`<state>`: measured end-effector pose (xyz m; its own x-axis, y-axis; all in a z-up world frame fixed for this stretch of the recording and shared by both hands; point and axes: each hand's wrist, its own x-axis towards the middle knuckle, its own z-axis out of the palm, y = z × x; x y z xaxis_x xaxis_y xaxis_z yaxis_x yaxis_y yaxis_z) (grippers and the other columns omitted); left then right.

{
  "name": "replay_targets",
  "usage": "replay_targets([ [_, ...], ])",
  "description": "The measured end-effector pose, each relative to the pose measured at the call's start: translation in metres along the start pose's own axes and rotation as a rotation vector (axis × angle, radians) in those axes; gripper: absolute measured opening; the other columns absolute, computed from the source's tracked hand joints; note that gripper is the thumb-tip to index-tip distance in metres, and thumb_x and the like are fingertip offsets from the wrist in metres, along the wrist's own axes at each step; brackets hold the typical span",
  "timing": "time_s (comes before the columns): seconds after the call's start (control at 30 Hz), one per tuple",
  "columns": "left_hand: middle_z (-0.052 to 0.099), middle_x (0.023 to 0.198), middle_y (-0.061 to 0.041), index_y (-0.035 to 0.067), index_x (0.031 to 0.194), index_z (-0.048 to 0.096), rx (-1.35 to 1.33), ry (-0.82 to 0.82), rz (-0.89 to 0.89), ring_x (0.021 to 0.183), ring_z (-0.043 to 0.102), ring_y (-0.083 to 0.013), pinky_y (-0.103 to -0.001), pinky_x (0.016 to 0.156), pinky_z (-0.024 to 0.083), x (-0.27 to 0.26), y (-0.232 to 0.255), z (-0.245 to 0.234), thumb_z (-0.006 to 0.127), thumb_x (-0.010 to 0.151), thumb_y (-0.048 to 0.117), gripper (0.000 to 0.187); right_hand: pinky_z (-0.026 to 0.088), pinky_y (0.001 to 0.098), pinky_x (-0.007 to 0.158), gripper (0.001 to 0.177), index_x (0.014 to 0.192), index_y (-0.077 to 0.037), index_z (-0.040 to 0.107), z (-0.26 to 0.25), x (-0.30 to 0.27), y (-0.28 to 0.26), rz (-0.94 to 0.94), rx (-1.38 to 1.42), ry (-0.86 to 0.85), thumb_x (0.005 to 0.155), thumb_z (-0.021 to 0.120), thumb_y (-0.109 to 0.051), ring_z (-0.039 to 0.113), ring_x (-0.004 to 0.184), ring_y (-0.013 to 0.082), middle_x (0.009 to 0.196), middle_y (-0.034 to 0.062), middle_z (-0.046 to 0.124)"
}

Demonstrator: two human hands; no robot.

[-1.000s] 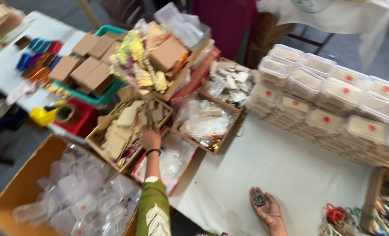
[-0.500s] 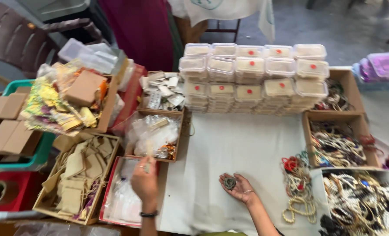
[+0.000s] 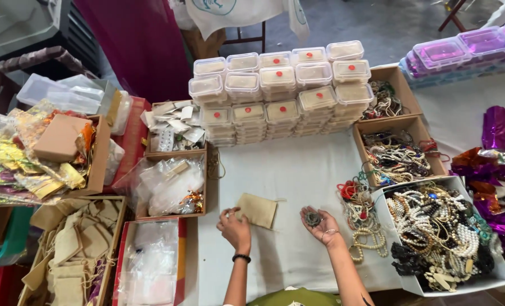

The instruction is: The person folds small beige fabric pouches and places them into clear plastic containers. They also handle various necklaces and beads from boxes on the table, occasionally picking them up and placing them back down.

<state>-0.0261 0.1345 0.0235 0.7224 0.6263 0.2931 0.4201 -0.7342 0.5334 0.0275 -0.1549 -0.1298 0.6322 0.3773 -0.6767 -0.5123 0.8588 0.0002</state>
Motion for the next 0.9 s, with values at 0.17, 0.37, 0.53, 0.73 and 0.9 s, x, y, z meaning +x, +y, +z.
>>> replay_targets([
  [0.17,0.071,0.109,-0.011,0.010,0.111,0.072,-0.362,-0.462,0.115,0.100,0.067,-0.0324,-0.043,0.090,0.054,-0.033,-0.004,0.069,0.070,0.086,0.022,0.027,0.048,0.0492,0.109,0.042,0.132,0.005,0.056,0.007,0.003,0.005,-0.017,-0.049,0.010,0.098,0.050,-0.020,0.057,0.129,0.0392,0.135,0.0240,0.062],
  [0.37,0.061,0.115,-0.016,0.008,0.116,0.063,-0.038,-0.596,0.205,0.104,0.060,-0.0378,-0.048,0.083,0.053,-0.047,0.025,0.073,0.079,0.077,0.022,0.045,0.051,0.0478,0.106,0.046,0.132,0.006,0.058,0.028,-0.006,0.026,0.029,-0.279,-0.035,0.097,0.053,-0.024,0.061,0.124,0.0389,0.132,0.0260,0.064],
  [0.53,0.064,0.109,-0.015,0.007,0.111,0.066,-0.149,-0.494,0.120,0.102,0.063,-0.0381,-0.047,0.083,0.054,-0.041,0.001,0.083,0.070,0.089,0.013,0.022,0.054,0.0457,0.103,0.047,0.131,0.006,0.059,0.053,-0.019,0.044,0.041,-0.408,-0.006,0.096,0.056,-0.026,0.066,0.120,0.0359,0.131,0.0246,0.067],
  [0.73,0.075,0.091,-0.017,0.002,0.091,0.077,-0.356,-0.561,-0.141,0.087,0.073,-0.0339,-0.041,0.080,0.057,-0.028,0.004,0.060,0.070,0.087,0.015,0.015,0.057,0.0451,0.100,0.045,0.127,0.005,0.060,0.075,-0.025,0.068,0.098,-0.456,-0.072,0.098,0.055,-0.028,0.068,0.115,0.0351,0.125,0.0239,0.069],
  [0.9,0.078,0.082,-0.013,0.005,0.096,0.076,-0.560,-0.643,-0.210,0.074,0.079,-0.0243,-0.035,0.071,0.061,-0.024,0.009,0.053,0.068,0.089,0.019,0.017,0.058,0.0407,0.094,0.042,0.122,0.004,0.063,0.083,-0.023,0.074,0.116,-0.434,-0.111,0.098,0.052,-0.029,0.071,0.109,0.0314,0.120,0.0228,0.072],
])
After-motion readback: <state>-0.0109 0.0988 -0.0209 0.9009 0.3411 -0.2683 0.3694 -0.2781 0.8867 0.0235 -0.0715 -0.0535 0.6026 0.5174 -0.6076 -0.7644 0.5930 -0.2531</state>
